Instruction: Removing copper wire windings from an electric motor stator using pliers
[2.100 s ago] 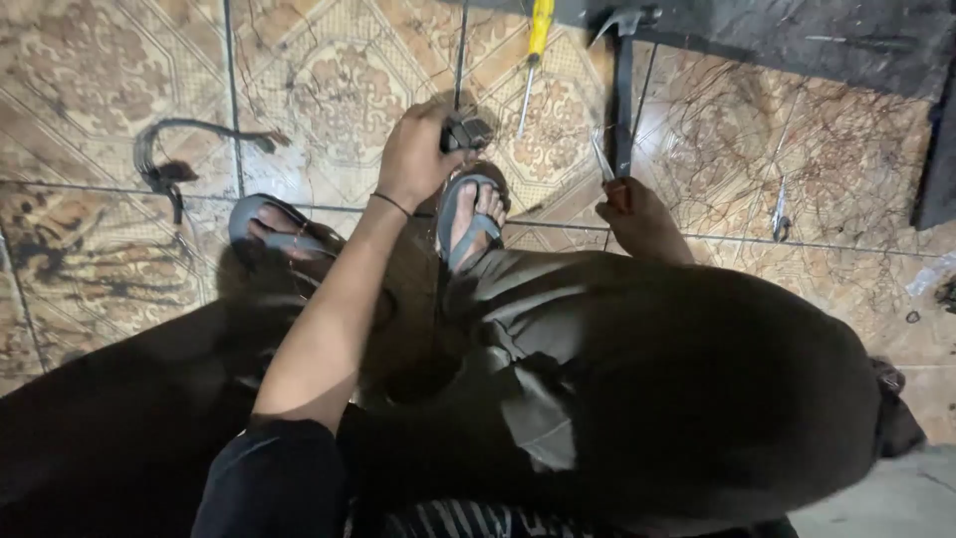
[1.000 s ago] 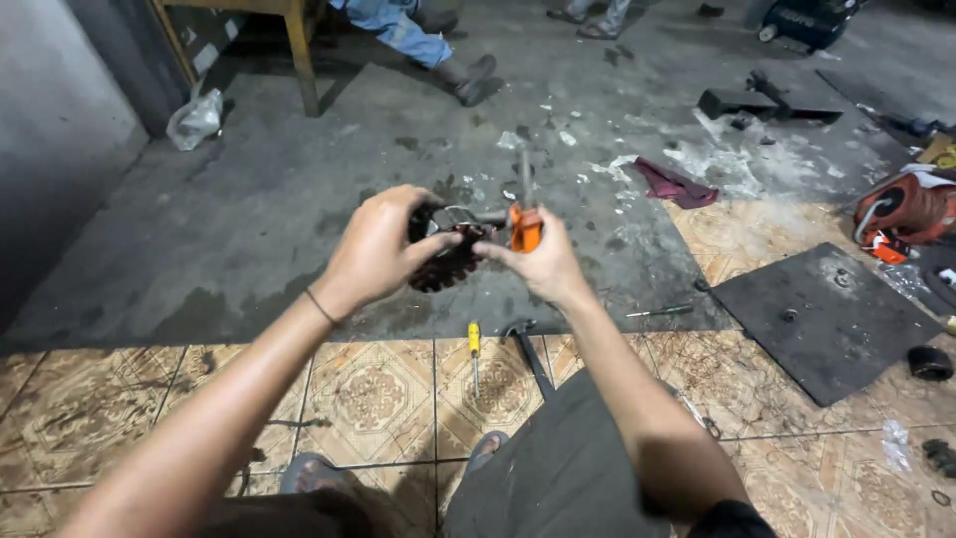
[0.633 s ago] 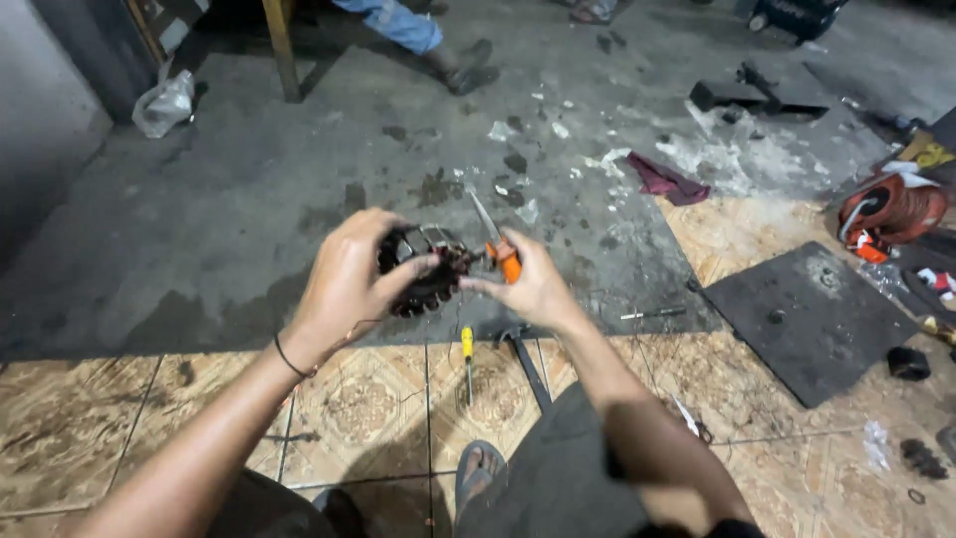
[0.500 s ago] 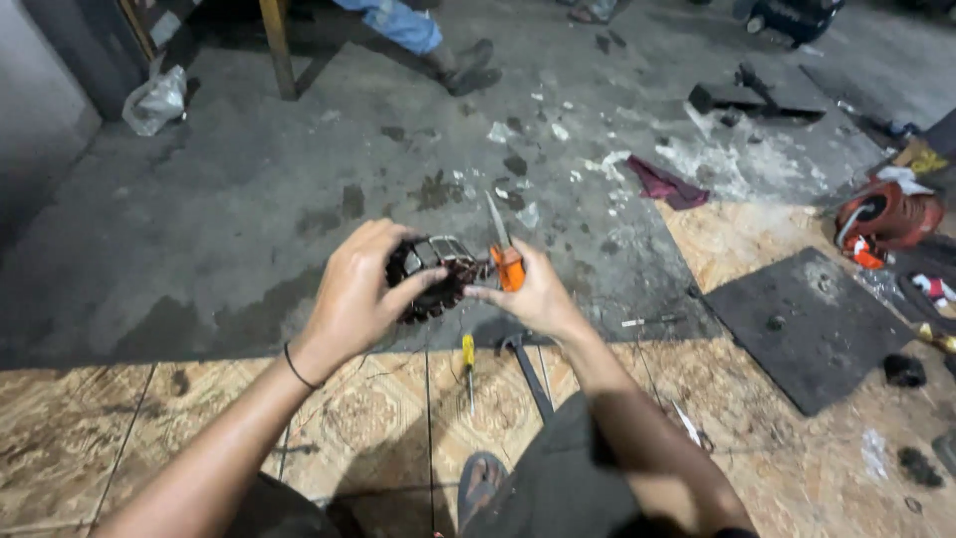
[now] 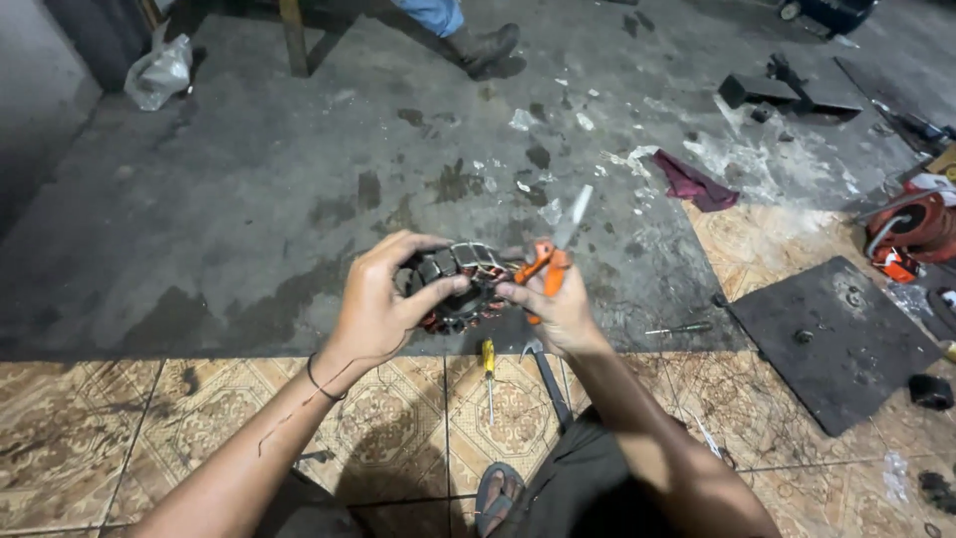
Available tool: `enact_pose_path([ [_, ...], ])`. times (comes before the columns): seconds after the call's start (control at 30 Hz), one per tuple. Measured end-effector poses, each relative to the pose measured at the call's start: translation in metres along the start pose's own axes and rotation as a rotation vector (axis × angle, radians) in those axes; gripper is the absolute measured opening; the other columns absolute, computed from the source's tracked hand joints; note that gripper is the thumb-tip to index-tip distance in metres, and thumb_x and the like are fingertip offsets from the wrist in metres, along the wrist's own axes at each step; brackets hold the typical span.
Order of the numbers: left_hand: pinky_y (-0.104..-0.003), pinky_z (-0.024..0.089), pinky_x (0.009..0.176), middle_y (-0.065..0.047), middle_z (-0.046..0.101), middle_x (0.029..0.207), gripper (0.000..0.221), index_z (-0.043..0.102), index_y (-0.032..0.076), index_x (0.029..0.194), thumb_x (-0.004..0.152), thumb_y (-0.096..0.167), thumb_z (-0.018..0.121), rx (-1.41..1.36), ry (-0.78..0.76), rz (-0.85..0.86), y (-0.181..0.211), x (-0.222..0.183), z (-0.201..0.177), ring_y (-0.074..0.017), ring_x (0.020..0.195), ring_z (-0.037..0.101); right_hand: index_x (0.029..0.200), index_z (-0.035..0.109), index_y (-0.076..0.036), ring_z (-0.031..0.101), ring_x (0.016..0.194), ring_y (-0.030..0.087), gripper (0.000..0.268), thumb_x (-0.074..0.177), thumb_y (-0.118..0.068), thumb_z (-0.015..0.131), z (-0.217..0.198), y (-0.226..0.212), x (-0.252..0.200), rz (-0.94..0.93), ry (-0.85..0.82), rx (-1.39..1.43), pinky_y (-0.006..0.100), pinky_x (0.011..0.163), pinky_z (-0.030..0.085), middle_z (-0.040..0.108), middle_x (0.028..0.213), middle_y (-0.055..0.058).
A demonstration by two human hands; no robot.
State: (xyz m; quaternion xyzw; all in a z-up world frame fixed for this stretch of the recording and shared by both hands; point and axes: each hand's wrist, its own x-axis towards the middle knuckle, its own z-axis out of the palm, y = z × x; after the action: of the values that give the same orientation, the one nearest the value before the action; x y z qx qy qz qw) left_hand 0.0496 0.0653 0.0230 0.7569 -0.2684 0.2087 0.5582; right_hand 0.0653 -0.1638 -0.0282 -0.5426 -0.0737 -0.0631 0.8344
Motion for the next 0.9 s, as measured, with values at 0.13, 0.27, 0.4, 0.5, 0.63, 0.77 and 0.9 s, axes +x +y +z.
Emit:
enact_pose_path([
  [0.13, -0.044, 0.054, 0.081, -0.015, 0.071, 0.090, 0.039, 0.074, 0.007, 0.112, 0.078, 0.019, 0.088, -0.040, 0.011, 0.005, 0.004, -0.001, 0.003, -0.0350, 0.087, 0.070, 0.112, 0.052, -0.006, 0.070, 0.086, 0.013, 0.058, 0.070, 0.022, 0.081, 0.017, -0.019, -0.012, -0.055, 0.010, -0.002, 0.026, 0.072, 0.065, 0.064, 0.099, 0.003],
  [0.27, -0.044, 0.055, 0.080, -0.015, 0.070, 0.091, 0.037, 0.073, 0.007, 0.112, 0.080, 0.019, 0.087, -0.062, 0.006, -0.002, 0.016, 0.000, 0.006, -0.0347, 0.087, 0.070, 0.106, 0.053, -0.006, 0.070, 0.082, 0.013, 0.059, 0.065, 0.024, 0.083, 0.012, -0.027, -0.017, -0.081, -0.013, -0.038, 0.027, 0.071, 0.066, 0.060, 0.090, 0.002],
  [0.4, -0.044, 0.057, 0.082, -0.016, 0.071, 0.095, 0.039, 0.072, 0.008, 0.115, 0.080, 0.019, 0.086, -0.073, -0.040, -0.011, 0.022, 0.002, 0.011, -0.0347, 0.093, 0.072, 0.101, 0.053, -0.006, 0.075, 0.083, 0.019, 0.052, 0.067, 0.020, 0.084, 0.011, -0.043, -0.026, -0.070, 0.049, -0.056, 0.030, 0.067, 0.068, 0.068, 0.088, 0.006],
  [0.5, -0.045, 0.058, 0.089, -0.022, 0.073, 0.105, 0.045, 0.069, 0.002, 0.120, 0.080, 0.014, 0.085, -0.160, -0.089, -0.084, 0.026, 0.005, 0.014, -0.0370, 0.100, 0.072, 0.099, 0.053, -0.006, 0.074, 0.082, 0.017, 0.050, 0.068, 0.015, 0.086, 0.001, -0.054, -0.028, -0.124, 0.091, -0.144, 0.027, 0.066, 0.067, 0.070, 0.089, 0.006],
  [0.63, -0.057, 0.053, 0.097, -0.031, 0.067, 0.119, 0.056, 0.058, -0.005, 0.132, 0.085, 0.017, 0.079, -0.208, -0.215, -0.128, 0.024, 0.014, 0.000, -0.0449, 0.114, 0.065, 0.098, 0.052, -0.001, 0.072, 0.077, 0.015, 0.055, 0.064, 0.002, 0.096, -0.016, -0.063, -0.039, -0.138, 0.148, -0.469, 0.025, 0.065, 0.065, 0.070, 0.086, 0.010],
  [0.77, -0.039, 0.051, 0.105, -0.007, 0.068, 0.132, 0.066, 0.056, 0.012, 0.143, 0.101, 0.061, 0.045, -1.171, -0.162, -0.222, 0.039, 0.005, -0.014, -0.0161, 0.118, 0.065, 0.103, 0.064, -0.002, 0.065, 0.088, 0.021, 0.058, 0.064, -0.021, 0.102, -0.052, -0.037, -0.036, -0.200, 0.158, -0.924, 0.032, 0.073, 0.054, 0.068, 0.091, 0.015],
  [0.9, -0.061, 0.034, 0.128, -0.006, 0.057, 0.156, 0.091, 0.050, 0.012, 0.156, 0.103, 0.082, 0.025, -1.671, -0.687, -0.052, 0.046, -0.006, -0.007, -0.0241, 0.149, 0.049, 0.096, 0.061, -0.002, 0.058, 0.060, 0.014, 0.035, 0.075, -0.008, 0.088, -0.052, -0.051, -0.035, -0.183, -0.061, -1.030, 0.026, 0.056, 0.047, 0.066, 0.077, 0.006],
])
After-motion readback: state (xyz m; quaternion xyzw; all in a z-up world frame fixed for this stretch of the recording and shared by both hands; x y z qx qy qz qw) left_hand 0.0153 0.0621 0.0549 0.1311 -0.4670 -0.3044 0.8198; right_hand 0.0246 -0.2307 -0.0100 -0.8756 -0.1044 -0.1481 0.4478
